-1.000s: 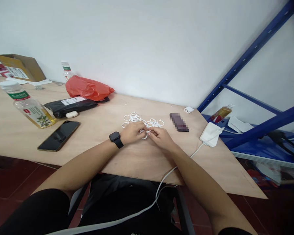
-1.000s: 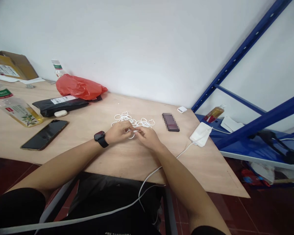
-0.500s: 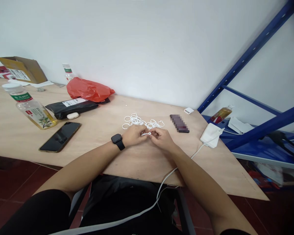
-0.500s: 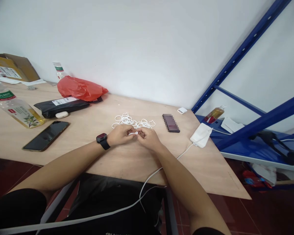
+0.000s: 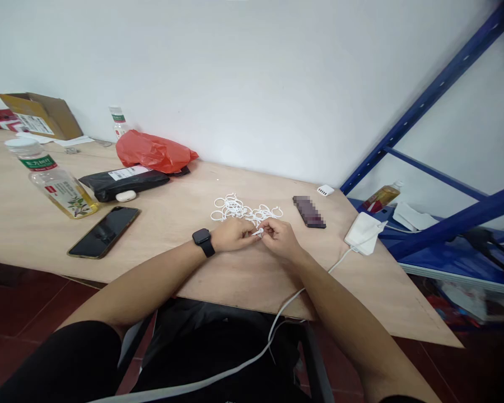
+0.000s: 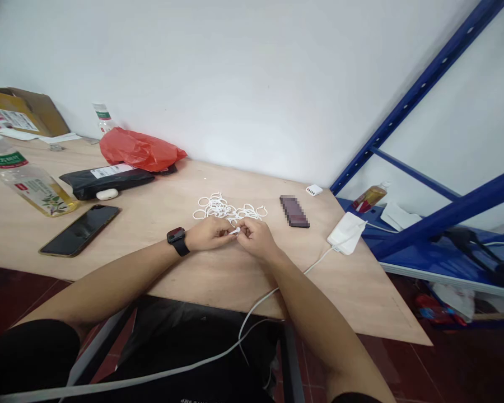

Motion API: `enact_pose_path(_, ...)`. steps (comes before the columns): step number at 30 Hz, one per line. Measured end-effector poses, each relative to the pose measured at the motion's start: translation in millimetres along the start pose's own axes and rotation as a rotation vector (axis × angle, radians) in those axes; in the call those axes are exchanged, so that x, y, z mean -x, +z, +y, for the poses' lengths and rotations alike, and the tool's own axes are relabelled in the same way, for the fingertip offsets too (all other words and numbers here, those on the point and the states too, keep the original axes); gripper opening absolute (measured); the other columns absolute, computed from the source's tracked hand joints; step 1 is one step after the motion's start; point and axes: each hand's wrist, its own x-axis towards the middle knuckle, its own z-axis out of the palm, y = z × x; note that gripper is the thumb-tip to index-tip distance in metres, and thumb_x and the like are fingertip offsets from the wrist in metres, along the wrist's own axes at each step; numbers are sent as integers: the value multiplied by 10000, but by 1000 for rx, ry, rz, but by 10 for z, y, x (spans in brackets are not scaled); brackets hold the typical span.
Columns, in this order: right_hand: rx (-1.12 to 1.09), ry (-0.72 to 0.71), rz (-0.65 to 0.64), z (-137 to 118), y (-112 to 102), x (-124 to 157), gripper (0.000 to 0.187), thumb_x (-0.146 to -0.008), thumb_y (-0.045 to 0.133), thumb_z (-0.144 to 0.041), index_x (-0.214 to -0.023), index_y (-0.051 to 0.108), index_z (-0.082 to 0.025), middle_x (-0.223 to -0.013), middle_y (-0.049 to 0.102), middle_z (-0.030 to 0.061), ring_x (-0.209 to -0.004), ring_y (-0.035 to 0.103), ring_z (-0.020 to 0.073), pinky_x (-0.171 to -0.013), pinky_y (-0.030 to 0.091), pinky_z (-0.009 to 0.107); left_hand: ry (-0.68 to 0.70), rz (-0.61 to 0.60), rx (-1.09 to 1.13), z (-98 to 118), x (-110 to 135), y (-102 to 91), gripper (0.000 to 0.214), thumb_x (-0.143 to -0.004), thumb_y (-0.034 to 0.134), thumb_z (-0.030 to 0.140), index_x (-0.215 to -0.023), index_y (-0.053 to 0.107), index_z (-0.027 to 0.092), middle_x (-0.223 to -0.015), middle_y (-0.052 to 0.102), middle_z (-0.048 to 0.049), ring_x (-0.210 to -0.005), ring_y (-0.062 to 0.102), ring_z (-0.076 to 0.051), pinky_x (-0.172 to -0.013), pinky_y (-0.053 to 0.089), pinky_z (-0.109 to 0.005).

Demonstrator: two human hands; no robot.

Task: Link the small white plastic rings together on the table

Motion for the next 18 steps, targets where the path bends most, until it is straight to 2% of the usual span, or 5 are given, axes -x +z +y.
enact_pose_path(4, -27, -29, -9, -14, -11, -1, 115, -686, 541, -136, -763, 609, -189, -596, 552, -38, -513, 479, 96, -511, 379, 217, 48, -12, 14, 11, -8, 7, 353, -960, 430, 395, -757, 590, 155, -707, 604, -20, -656, 525, -121, -645, 366, -241)
enact_pose_path(8, -81, 0, -19, -20, -30, 0, 99, -713, 553, -173, -791, 611, -192, -603, 559, -39, -519, 509, 96, -506, 400, 207, 6, -19, 60, 1, -11, -2, 390, -983, 385, 403, -769, 593, 151, -700, 592, -18, -655, 517, -119, -649, 370, -238)
enact_pose_path(14, -7, -32, 21, 8, -15, 0, 69, -709, 536, -169, -733, 597, -191, -579, 569, -35, -509, 516, 100, -517, 392, 214, -12, -24, 122, -16, -7, 10, 372, -969, 421, 404, -759, 590, 147, -678, 559, 0, -639, 480, -107, -634, 339, -235)
enact_pose_path(18, 8, -31, 43, 35, 3, -1, 86, -705, 511, -163, -731, 586, -196, -589, 571, -32, -532, 533, 111, -538, 402, 219, -77, -36, 275, -16, -14, 39, 377, -958, 441, 434, -749, 566, 146, -649, 508, 20, -613, 438, -97, -608, 333, -226)
